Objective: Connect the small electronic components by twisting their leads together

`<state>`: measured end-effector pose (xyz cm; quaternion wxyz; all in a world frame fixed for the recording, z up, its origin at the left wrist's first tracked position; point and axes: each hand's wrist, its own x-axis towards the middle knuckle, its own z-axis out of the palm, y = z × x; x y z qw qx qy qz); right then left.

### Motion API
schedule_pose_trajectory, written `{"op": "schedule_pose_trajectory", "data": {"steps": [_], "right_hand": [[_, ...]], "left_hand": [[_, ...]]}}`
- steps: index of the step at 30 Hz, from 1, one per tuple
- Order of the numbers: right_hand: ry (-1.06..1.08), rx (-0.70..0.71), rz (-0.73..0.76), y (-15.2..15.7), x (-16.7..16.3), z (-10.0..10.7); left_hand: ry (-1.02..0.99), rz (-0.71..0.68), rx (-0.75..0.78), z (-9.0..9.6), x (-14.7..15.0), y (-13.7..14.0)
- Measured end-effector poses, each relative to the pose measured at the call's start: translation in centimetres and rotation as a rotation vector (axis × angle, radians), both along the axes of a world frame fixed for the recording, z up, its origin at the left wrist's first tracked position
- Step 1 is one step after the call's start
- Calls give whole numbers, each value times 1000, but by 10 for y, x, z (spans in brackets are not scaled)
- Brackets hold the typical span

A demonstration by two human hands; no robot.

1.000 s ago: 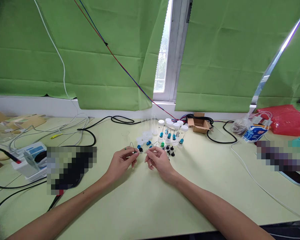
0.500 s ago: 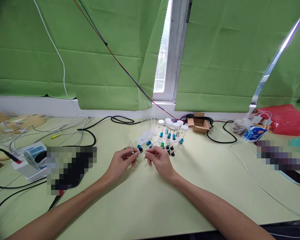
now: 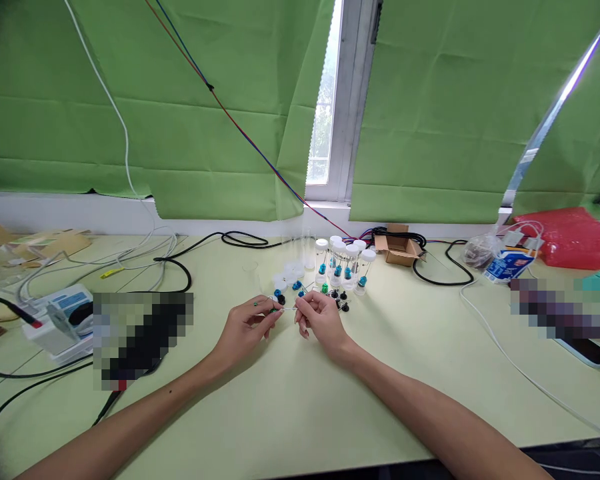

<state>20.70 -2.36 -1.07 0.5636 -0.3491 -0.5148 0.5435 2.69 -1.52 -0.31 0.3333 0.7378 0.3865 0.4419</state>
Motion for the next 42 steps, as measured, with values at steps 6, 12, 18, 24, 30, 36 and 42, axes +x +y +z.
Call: {"op": "schedule_pose_trajectory", "data": {"steps": [6, 12, 18, 24, 30, 36, 42], "right_hand": [[115, -121, 45, 1, -1, -4], [-21, 62, -40, 1, -1, -4], [-210, 292, -185, 0, 1, -5], [-327, 371, -230, 0, 5, -6], [-328, 358, -199, -2, 5, -5], [-355, 309, -174, -4, 5, -3], [-305, 223, -104, -7, 3, 2]], "left_hand": [[9, -4, 2, 1, 0, 0], [-128, 0, -144, 4, 1, 1], [-186, -25, -250, 5, -2, 5], [-167, -50, -247, 3, -2, 6], [-150, -17, -184, 7, -2, 2], [-129, -16, -89, 5, -2, 3], [-93, 9, -17, 5, -2, 3]]}}
